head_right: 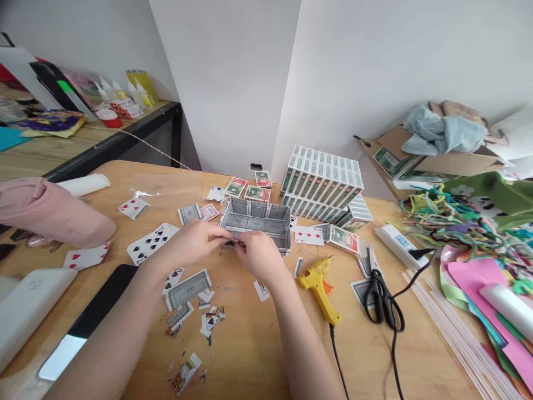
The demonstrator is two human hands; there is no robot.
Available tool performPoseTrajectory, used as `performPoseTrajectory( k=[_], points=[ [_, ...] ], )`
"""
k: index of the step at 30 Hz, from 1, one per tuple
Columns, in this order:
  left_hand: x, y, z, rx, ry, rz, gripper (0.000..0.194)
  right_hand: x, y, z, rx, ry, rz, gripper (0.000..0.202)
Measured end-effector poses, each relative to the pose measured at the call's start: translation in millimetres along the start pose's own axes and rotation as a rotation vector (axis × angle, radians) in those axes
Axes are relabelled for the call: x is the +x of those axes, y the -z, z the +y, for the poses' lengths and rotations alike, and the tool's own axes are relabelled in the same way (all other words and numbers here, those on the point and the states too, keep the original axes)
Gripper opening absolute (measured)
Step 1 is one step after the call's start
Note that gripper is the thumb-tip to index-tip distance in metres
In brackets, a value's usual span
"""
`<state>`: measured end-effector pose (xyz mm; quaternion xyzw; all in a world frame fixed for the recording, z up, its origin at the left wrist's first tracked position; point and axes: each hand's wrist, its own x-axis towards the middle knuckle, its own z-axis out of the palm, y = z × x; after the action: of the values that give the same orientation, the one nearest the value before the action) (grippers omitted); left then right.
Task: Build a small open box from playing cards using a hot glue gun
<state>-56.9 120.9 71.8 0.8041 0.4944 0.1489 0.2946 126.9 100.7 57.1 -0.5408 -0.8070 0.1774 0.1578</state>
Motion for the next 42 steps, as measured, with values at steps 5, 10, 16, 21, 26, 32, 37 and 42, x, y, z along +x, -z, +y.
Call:
performPoseTrajectory(
  k=[5, 10, 16, 21, 26, 32, 37, 42],
  points=[
    [1, -1.7, 3, 0.088, 0.021, 0.02, 0.032, -5, 13, 1, -0.005, -0.071, -0.058, 0.021],
    [1, -3.6, 4, 0.142, 0.011, 0.036, 0.032, -5, 15, 9, 0.094, -0.057, -0.066, 0.024],
    [3, -6.7, 6, 0.169, 0.001, 0.065, 0.034, -4, 11, 11, 0.11, -0.052, -0.055, 0.021],
    [4, -8.0, 8, 0.173, 0.045, 0.06, 0.033, -3, 9, 12, 0.117, -0.059, -0.049, 0.021],
    [3, -7.4, 14, 0.192, 0.078, 0.051, 0.031, -2, 9, 11, 0.115, -0.064, -0.051, 0.021],
    [0, -8.6, 24, 0.212, -0.013, 0.031, 0.028, -3, 9, 14, 0.145, -0.051, -0.043, 0.021],
    [2, -11.3, 24, 0.213, -0.051, 0.103, 0.032, -2, 9, 16, 0.162, -0.041, -0.029, 0.018],
    [3, -11.7, 26, 0.275, 0.006, 0.125, 0.031, -1, 8, 13, 0.127, -0.03, -0.015, 0.019]
  ],
)
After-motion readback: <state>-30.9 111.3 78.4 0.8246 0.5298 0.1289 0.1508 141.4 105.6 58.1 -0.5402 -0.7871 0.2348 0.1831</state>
